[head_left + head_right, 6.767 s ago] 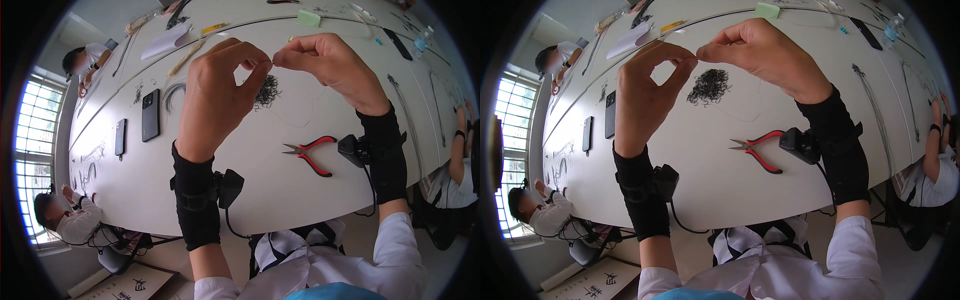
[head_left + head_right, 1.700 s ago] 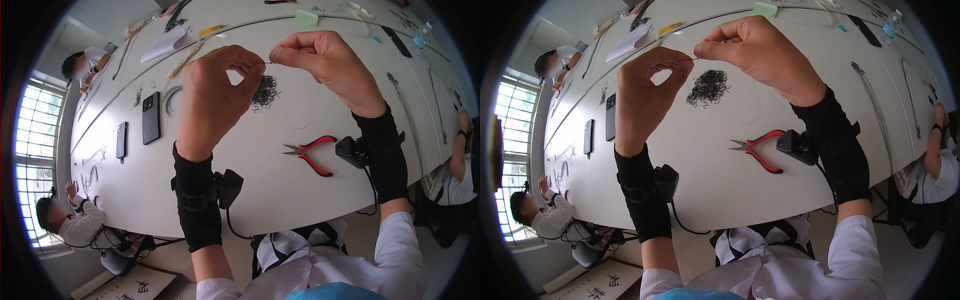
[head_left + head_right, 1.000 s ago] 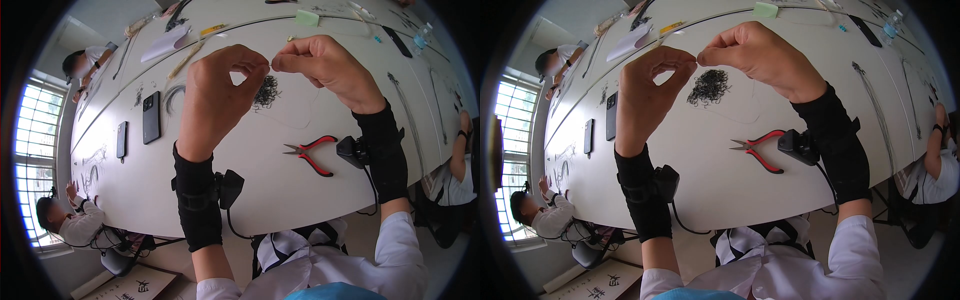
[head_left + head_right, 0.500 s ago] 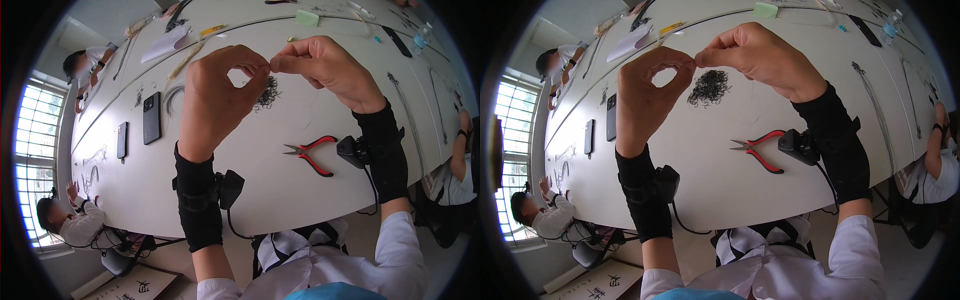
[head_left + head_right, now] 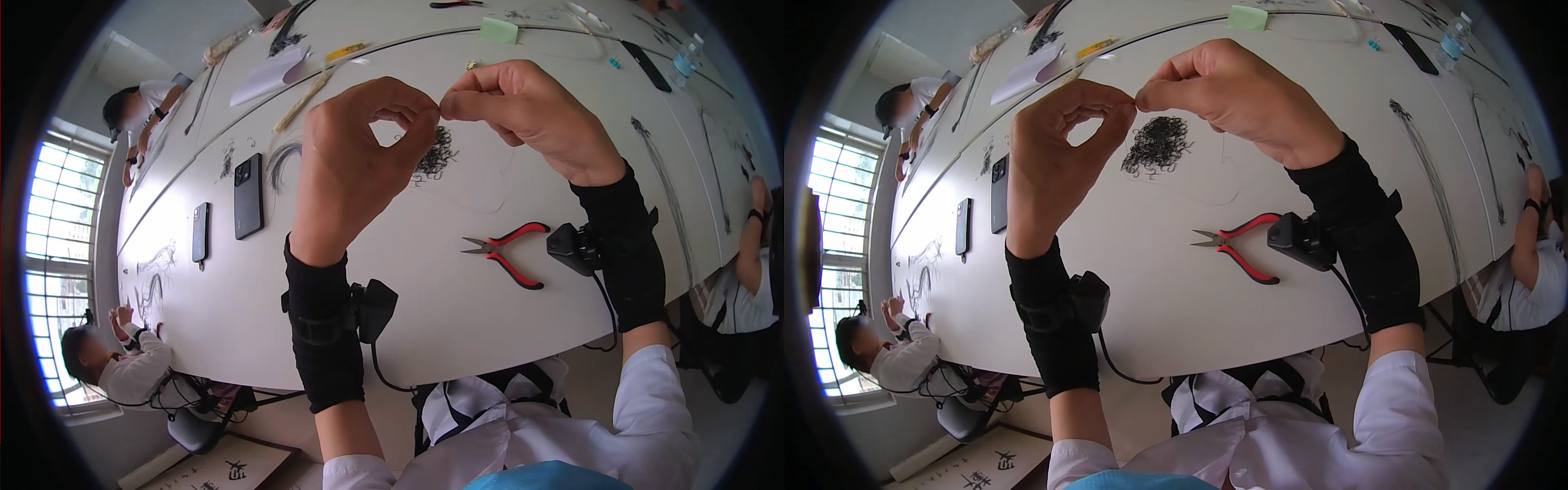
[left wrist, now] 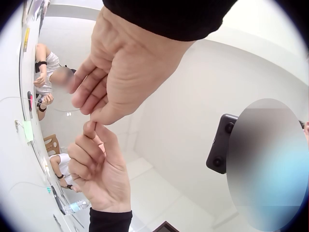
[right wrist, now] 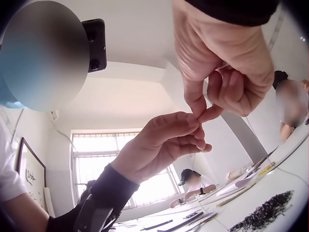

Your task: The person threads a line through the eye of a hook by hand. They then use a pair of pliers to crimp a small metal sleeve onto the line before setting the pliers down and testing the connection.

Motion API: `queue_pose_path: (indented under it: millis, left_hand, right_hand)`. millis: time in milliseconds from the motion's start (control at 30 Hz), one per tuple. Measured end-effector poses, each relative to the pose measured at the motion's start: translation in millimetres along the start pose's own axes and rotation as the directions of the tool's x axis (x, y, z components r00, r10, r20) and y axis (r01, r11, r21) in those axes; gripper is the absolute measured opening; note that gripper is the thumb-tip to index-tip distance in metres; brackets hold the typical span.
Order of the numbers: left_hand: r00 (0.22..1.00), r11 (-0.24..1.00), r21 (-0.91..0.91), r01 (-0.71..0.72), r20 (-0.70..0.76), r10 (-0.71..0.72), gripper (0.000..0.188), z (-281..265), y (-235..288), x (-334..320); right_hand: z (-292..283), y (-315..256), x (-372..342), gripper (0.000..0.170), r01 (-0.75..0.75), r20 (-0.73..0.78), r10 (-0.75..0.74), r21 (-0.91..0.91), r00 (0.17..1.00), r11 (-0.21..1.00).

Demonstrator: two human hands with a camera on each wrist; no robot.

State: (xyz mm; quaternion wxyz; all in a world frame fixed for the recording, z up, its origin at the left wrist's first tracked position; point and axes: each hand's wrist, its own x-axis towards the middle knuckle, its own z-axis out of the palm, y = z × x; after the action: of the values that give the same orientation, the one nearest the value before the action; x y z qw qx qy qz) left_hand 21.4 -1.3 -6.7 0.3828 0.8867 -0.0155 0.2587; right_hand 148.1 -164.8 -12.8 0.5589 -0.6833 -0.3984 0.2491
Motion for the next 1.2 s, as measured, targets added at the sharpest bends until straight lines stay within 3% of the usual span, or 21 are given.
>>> queue_pose_path:
  millis: [300,400,700,833,933,1033,1200]
  left_hand:
    - [0.998,0.996,-0.076,-0.048,-0.044,0.045,0.006,1,-5,0]
    - [0.998,0.991,-0.125,-0.044,-0.057,0.037,0.006,2,-6,0]
    - [0.998,0.96,-0.281,0.008,-0.054,-0.024,0.009,1,-1,1]
    - [0.988,0.947,-0.319,0.038,-0.128,-0.083,0.009,0,1,2]
    - [0.974,0.963,-0.269,0.008,-0.216,-0.069,0.009,1,-2,2]
    - [0.969,0.992,-0.099,-0.079,-0.241,0.053,0.009,5,-6,2]
    - [0.992,0.995,-0.037,-0.091,-0.095,0.087,0.013,6,-4,0]
  right_hand:
    - [-8,-12,-5,0.031,-0.036,0.046,0.044,-0.155,0.998,0.987]
    - [-13,-11,-8,0.029,0.077,0.042,-0.07,-0.215,0.997,0.974]
    - [-9,-4,-2,0.026,0.078,0.02,-0.078,-0.001,0.997,0.997]
    - [3,-1,0,0.023,0.132,-0.043,-0.134,-0.038,0.99,0.99]
    - [8,1,0,0.02,0.203,-0.07,-0.218,-0.177,0.973,0.963]
    - [12,-14,-11,0.017,0.216,-0.093,-0.255,-0.307,0.963,0.927]
    - [9,-14,-11,0.02,0.25,-0.142,-0.324,-0.381,0.935,0.89]
